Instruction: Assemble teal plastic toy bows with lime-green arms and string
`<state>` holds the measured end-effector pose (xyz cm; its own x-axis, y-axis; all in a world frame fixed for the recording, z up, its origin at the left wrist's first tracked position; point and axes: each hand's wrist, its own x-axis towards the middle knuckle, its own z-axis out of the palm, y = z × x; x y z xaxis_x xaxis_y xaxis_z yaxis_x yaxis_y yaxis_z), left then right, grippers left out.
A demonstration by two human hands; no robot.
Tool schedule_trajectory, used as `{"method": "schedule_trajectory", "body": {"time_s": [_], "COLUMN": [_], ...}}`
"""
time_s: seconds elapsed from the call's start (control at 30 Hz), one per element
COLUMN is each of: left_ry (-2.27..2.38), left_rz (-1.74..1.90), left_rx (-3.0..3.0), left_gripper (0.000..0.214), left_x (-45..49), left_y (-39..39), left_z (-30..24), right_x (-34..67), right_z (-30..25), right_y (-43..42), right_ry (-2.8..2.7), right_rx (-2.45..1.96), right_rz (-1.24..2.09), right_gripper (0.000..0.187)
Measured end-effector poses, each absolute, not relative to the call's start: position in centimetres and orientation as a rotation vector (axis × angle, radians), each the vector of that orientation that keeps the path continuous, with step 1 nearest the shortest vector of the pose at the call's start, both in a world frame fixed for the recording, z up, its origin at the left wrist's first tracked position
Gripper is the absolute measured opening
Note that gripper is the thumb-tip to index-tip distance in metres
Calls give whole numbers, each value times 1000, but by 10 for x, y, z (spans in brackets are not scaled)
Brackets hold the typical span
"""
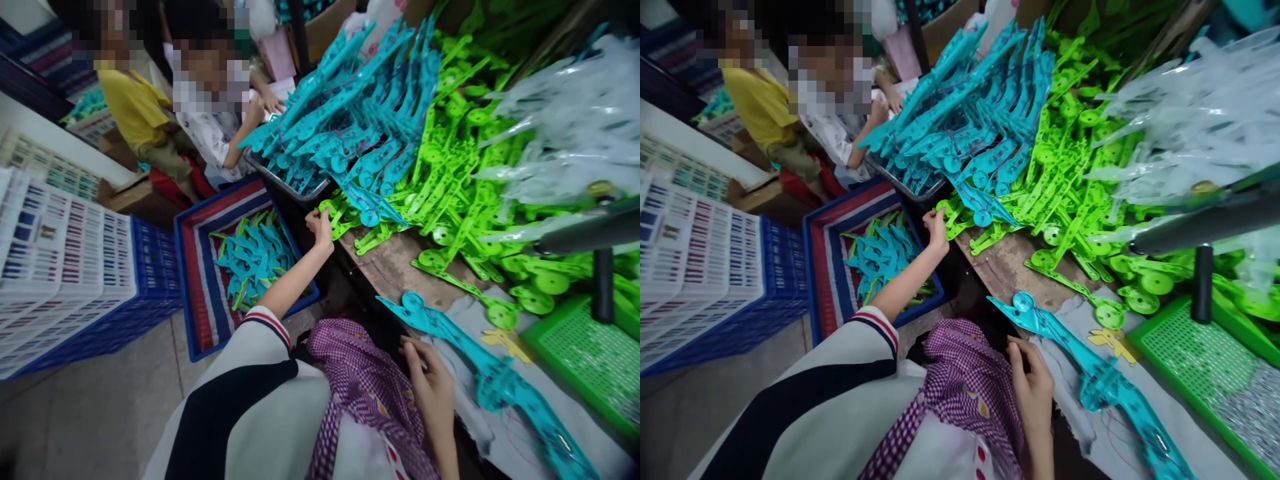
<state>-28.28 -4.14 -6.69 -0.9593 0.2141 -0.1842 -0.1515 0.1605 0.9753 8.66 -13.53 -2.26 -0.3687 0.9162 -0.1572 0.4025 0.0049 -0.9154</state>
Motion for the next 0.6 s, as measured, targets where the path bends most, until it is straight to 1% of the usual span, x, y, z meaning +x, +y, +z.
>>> {"method": "schedule_trajectory", "body": {"time_s": [0.1,0.3,0.47,0.53,0.6], "left_ry": [2381,2497,2630,2636,2600], "left_rz": [1813,1881,1660,1578,1603], "left_rx": [-111,306,470,548,597], "left_gripper": [28,33,23,21,22], "left_x": [-269,-255,-250,-251,-254], "left_y": [-30,-26,-16,-14,-15], "left_z": [-60,-54,-51,-50,-52], "right_x": [83,87,78,75,74], "right_z": [-18,-15,-14,-8,4], "right_y": [-136,-137,-132,-127,-117], "right_ry": [-1807,-1816,-1859,-1922,-2036], "right_rx": [-1338,-1345,-1298,-1236,-1136], "right_rz": [1340,1308,1313,1253,1142], "right_gripper": [36,36,33,30,26]}}
